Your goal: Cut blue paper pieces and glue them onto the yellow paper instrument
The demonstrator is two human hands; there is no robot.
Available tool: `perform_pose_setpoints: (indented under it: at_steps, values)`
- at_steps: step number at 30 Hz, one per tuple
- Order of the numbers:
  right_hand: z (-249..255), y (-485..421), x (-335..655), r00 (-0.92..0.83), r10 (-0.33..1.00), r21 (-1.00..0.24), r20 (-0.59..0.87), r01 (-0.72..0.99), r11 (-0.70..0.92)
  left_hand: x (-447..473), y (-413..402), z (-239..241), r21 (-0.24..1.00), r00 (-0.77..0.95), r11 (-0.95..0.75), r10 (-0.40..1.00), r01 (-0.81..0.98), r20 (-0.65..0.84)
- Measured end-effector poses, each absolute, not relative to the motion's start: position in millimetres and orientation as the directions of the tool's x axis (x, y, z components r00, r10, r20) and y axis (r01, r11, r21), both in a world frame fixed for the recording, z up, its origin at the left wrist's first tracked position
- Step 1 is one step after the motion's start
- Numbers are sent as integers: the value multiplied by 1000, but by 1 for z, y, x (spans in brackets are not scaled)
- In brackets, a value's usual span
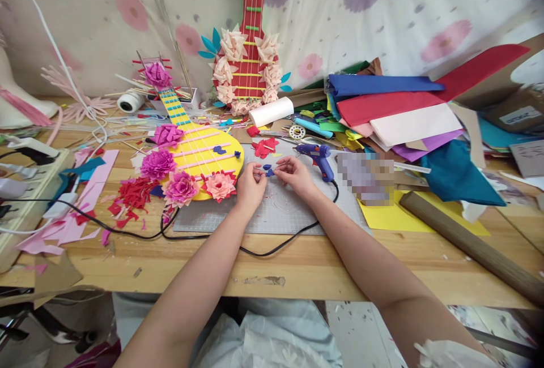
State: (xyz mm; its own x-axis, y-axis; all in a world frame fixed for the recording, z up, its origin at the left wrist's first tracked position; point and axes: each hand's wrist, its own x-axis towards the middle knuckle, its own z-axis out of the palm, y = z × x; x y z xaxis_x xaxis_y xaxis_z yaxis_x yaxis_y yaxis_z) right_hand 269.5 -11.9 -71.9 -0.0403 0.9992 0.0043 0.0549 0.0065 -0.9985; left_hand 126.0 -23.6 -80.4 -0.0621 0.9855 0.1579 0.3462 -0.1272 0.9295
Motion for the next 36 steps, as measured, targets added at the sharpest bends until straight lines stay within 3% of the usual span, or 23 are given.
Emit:
perform_pose_setpoints:
  at_steps: [6,13,16,21,27,32,36]
  values:
    - [-71,-13,270,-40,999,-999,9,42,10,128,-25,-78,943,-73,-136,983,304,166]
    - [-70,-13,269,-98,995,-998,27,46,32,129,-23,-75,994,-69,16,998,109,-9]
    - [-70,-13,271,-35,998,-998,49,32,51,129,-23,-75,985,-85,-11,996,172,25]
    - [-69,-13,273,3,999,-999,41,-4,41,129,-26,-73,870,-40,-185,973,458,229]
    - [-72,-13,269,-13,998,-998,55,5,55,129,-29,-69,835,-41,-193,967,515,250]
    - [-72,-14,269,-18,997,-997,75,-2,75,131,-31,-68,870,-83,-236,951,434,299]
    - [-71,-14,268,-40,995,-996,91,-18,90,133,-29,-69,975,-16,-94,995,200,99]
